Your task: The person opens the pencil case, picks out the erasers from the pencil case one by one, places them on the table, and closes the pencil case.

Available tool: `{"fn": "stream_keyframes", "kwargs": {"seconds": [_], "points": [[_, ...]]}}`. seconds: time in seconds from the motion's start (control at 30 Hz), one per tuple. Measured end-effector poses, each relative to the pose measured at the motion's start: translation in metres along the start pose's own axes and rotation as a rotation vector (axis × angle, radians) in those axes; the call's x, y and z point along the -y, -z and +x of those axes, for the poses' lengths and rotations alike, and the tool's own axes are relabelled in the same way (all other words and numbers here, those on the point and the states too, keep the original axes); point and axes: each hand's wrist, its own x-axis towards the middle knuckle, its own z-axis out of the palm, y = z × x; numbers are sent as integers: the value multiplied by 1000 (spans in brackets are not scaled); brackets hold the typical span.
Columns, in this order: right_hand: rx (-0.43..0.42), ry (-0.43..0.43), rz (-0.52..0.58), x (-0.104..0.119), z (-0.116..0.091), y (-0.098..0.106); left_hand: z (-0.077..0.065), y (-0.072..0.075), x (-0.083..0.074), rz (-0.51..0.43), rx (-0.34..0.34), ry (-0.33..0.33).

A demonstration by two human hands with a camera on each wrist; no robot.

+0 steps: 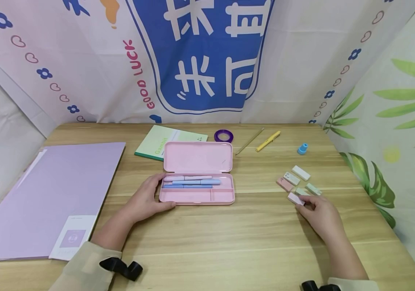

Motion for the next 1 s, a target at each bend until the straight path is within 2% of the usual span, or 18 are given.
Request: {"fn": "stream_keyframes", "kwargs": {"seconds": [0.23,0.43,0.6,0.77,1.0], "points": [[-7,-16,24,14,1,4,0,0,1,1,-2,2],[-54,82,105,46,17,3,-1,0,1,-1,-1,5],[17,125,219,82,47,-6,-2,1,1,0,-2,15],[95,151,285,116,83,-21,-2,1,0,-3,1,20],[151,198,417,149,124,-38,-2,1,0,-4,-4,12]]}}
